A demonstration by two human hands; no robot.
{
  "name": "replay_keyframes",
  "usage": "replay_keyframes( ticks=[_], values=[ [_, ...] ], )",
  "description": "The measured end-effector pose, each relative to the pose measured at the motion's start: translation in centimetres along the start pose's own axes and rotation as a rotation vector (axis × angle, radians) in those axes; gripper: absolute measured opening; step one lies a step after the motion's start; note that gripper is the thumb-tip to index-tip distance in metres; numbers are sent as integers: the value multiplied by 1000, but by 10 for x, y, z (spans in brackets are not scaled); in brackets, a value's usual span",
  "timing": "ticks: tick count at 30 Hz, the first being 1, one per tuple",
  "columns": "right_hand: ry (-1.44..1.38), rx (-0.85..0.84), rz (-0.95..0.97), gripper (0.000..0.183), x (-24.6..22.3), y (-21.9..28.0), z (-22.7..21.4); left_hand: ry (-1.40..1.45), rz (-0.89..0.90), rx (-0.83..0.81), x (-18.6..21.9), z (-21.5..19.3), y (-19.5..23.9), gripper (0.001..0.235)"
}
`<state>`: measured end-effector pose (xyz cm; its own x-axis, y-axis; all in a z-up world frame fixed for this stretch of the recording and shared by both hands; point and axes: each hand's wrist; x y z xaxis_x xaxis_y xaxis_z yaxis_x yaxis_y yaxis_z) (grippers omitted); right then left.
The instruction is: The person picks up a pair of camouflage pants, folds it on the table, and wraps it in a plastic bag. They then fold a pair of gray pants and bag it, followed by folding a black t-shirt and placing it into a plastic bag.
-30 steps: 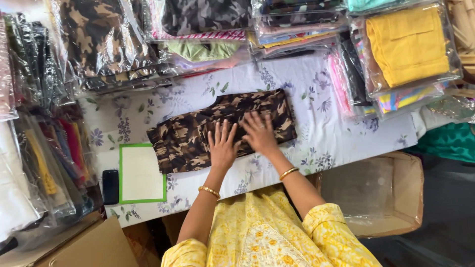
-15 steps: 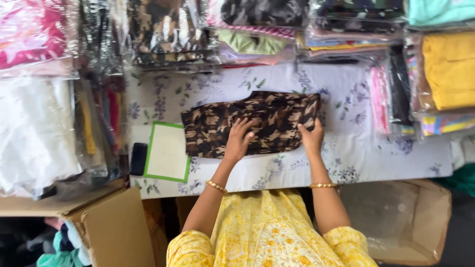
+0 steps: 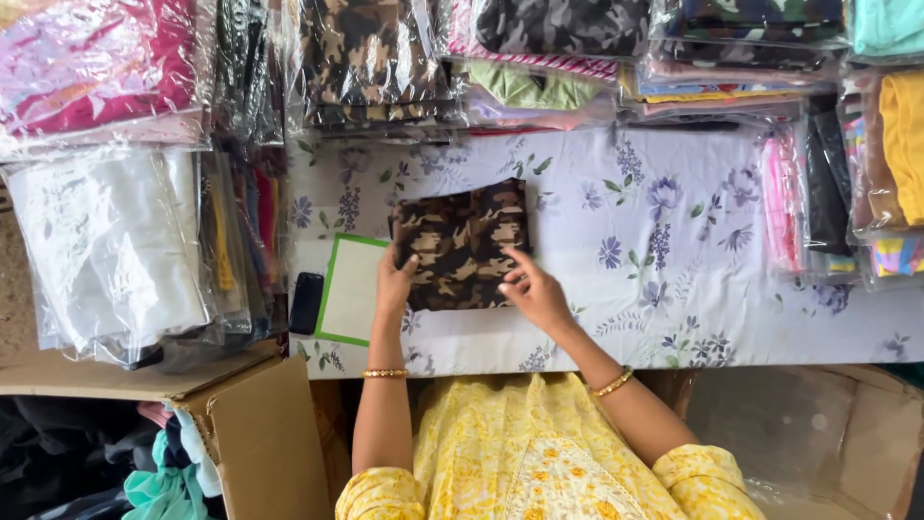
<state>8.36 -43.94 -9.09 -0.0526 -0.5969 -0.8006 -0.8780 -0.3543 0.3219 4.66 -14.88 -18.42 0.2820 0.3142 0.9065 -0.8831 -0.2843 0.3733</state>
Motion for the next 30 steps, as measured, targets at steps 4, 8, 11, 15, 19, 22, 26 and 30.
replay_keyframes(
  ticks=[4,8,11,15,19,22,26,30],
  values=[
    [-52,80,-5,67,13,-2,-11,-486,122,188,34,-2,15,47],
    [-56,127,67,63,20,1,-9,-880,81,364,33,8,22,61],
    [-50,150,78,62,25,4,-10,-777,41,386,29,12,14,73],
    [-50,171,120,58,37,7,-17,-364,-309,309,39,15,3,70],
    [-81,228,156,58,55,14,-27,-7,-439,-6,66,45,-13,61],
    [-181,314,139,55,80,6,-42,43,-216,-216,151,103,0,59],
    [-376,508,-15,50,118,-7,-69,-864,293,-384,224,172,43,57],
    [-148,670,-37,45,146,0,-82,-1352,439,-395,154,208,77,68]
  ],
)
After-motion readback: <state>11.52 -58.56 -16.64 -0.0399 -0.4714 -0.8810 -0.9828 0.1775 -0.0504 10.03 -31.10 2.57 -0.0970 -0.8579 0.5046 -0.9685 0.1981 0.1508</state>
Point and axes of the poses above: each hand's wrist, its own y-axis away from the middle knuckle, its own z-axis out of the palm, x = y × z
